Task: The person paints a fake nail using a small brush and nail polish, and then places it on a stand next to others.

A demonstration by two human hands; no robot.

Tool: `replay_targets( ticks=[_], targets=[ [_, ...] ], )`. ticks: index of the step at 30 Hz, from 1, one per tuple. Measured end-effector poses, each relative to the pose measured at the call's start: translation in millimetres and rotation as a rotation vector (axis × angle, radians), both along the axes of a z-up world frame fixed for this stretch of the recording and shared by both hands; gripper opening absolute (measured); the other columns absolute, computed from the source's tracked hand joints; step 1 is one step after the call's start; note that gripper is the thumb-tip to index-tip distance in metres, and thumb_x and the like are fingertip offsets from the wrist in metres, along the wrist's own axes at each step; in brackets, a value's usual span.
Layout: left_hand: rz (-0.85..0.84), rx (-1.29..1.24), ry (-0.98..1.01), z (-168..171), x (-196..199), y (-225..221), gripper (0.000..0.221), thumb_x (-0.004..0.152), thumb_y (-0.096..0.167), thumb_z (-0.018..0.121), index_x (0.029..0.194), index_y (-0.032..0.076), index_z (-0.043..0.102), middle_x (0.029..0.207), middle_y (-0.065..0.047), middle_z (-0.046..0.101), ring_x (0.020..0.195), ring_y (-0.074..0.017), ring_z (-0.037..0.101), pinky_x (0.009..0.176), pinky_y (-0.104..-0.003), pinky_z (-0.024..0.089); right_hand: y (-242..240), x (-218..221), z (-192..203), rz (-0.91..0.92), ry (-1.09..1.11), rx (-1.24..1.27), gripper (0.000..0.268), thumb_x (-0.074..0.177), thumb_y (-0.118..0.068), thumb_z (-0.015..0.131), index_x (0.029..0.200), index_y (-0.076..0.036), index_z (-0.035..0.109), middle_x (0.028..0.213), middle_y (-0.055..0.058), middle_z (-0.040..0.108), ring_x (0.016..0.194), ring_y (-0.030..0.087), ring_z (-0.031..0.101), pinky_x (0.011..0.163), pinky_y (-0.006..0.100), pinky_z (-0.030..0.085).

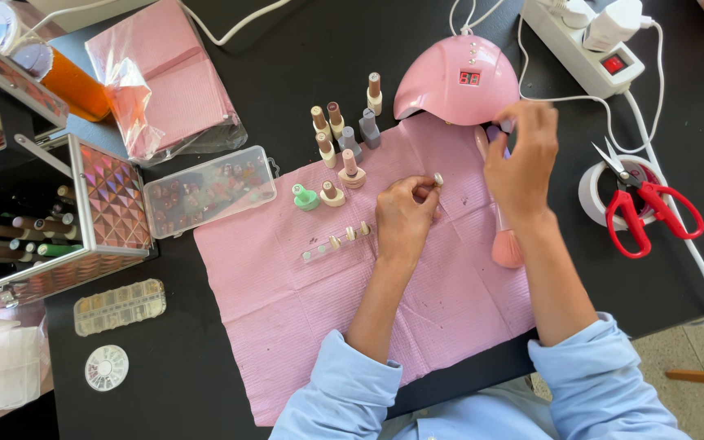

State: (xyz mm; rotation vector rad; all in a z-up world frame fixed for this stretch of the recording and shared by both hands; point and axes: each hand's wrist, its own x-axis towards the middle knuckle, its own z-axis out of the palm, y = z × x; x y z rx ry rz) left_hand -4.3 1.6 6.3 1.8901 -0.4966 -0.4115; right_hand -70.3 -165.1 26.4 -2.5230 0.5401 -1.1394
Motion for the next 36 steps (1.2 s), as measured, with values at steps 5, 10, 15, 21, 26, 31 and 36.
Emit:
replay_targets(
  ticks=[5,10,15,21,26,31,36],
  targets=[
    [0.009,0.016,0.099,9,4,1,0.013,0.087,0.022,0.072,0.096,0.014,0.078,0.069,0.001,0.073,0.051,-0.0094,0.068,0.061,-0.024,0.058,-3,17,33,0.117,0.001,0.447,0.102,0.084,-0.014,0.085,0.154,-0.011,0.011,0.160,0.026,0.026,0.149,0.037,0.033,0.120,0.052,0.027],
    [0.002,0.035,0.181,28,3,5,0.013,0.090,0.020,0.072,0.097,0.011,0.077,0.073,0.001,0.072,0.052,-0.0106,0.069,0.057,-0.024,0.062,-21,27,26,0.225,0.105,0.468,0.123,0.083,-0.010,0.088,0.160,-0.016,-0.007,0.172,0.018,0.005,0.162,0.031,0.012,0.125,0.048,0.024],
    [0.010,-0.012,0.259,37,1,6,0.013,0.090,0.014,0.073,0.100,0.006,0.076,0.074,-0.003,0.071,0.054,-0.0116,0.070,0.053,-0.023,0.062,-26,28,20,0.176,0.164,0.429,0.098,0.094,0.003,0.059,0.159,-0.026,-0.008,0.167,0.027,0.032,0.148,0.047,0.037,0.114,0.046,0.031],
    [0.009,-0.028,0.279,33,2,4,0.015,0.089,0.016,0.073,0.099,0.005,0.076,0.070,-0.004,0.070,0.051,-0.0128,0.069,0.051,-0.024,0.061,-17,8,22,0.181,0.162,0.389,0.097,0.094,0.010,0.054,0.160,-0.025,-0.008,0.167,0.029,0.031,0.148,0.050,0.036,0.116,0.048,0.031],
    [0.003,-0.057,0.258,29,2,4,0.012,0.089,0.016,0.072,0.094,0.005,0.075,0.070,-0.004,0.069,0.050,-0.0150,0.069,0.048,-0.024,0.058,-7,-6,24,0.192,0.158,0.369,0.095,0.096,0.010,0.052,0.160,-0.025,-0.009,0.168,0.028,0.032,0.150,0.049,0.036,0.117,0.048,0.032],
    [-0.007,0.133,-0.052,7,2,-2,0.015,0.082,0.028,0.076,0.094,0.020,0.077,0.073,0.000,0.072,0.072,-0.0186,0.074,0.067,-0.033,0.061,-11,-8,15,0.188,0.124,0.277,0.094,0.094,0.015,0.056,0.163,-0.010,-0.002,0.159,0.034,0.035,0.146,0.054,0.031,0.121,0.058,0.027],
    [-0.023,0.233,-0.094,-2,6,-6,0.017,0.083,0.035,0.073,0.096,0.024,0.077,0.077,0.002,0.072,0.078,-0.0215,0.074,0.073,-0.039,0.062,-11,-7,15,0.157,0.114,0.266,0.090,0.091,0.012,0.058,0.163,-0.006,0.006,0.156,0.033,0.038,0.145,0.052,0.033,0.120,0.057,0.027]
  ],
)
